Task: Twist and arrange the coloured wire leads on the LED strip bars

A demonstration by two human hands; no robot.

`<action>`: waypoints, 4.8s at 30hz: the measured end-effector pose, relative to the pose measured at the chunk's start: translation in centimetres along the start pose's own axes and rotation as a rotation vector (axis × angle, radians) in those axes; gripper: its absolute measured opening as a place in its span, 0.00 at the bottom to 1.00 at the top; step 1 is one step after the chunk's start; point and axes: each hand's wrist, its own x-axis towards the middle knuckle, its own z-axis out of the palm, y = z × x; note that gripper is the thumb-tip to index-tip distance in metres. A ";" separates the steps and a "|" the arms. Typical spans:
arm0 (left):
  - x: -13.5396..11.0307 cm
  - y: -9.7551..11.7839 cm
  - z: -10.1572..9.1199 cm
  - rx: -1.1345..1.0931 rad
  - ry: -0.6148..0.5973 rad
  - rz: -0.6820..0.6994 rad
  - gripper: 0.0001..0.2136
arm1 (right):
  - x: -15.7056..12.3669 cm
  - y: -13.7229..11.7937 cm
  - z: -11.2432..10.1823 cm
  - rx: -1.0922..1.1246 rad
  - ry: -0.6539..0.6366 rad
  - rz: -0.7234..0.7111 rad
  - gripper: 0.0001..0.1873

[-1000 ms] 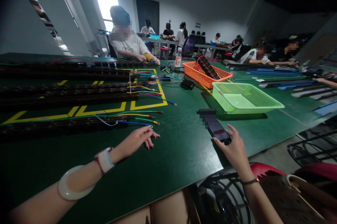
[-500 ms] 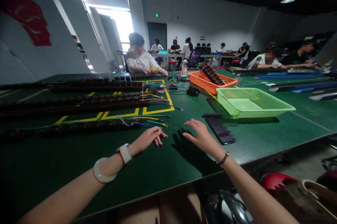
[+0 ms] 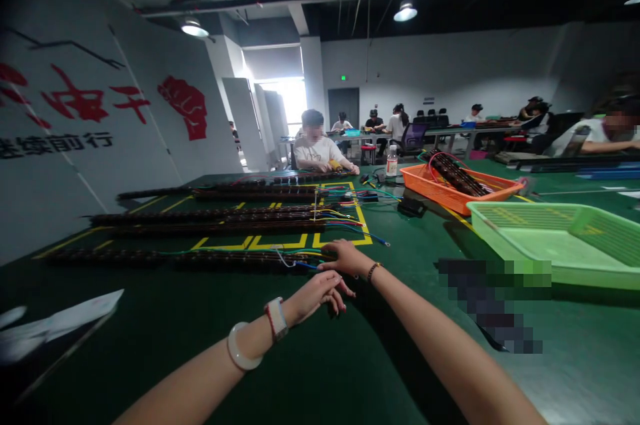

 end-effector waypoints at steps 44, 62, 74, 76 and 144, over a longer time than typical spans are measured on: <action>0.0 -0.5 -1.3 -1.014 0.465 -0.020 0.11 | -3.0 -6.0 -0.1 -0.810 -0.084 -0.527 0.11; -0.4 -0.5 -1.6 -0.888 0.415 -0.076 0.11 | -3.6 -7.0 -2.9 -0.570 -0.185 -0.156 0.09; -0.3 -0.5 -1.4 -0.877 0.397 -0.031 0.16 | -3.7 -7.2 -3.4 -0.541 -0.181 0.005 0.09; -0.3 -0.6 -1.3 -0.867 0.394 -0.010 0.16 | -3.4 -6.6 -4.1 -0.524 -0.165 0.019 0.09; -0.4 0.2 -0.9 -0.797 0.449 -0.095 0.16 | -2.2 -0.3 -0.2 -0.525 0.080 -0.066 0.12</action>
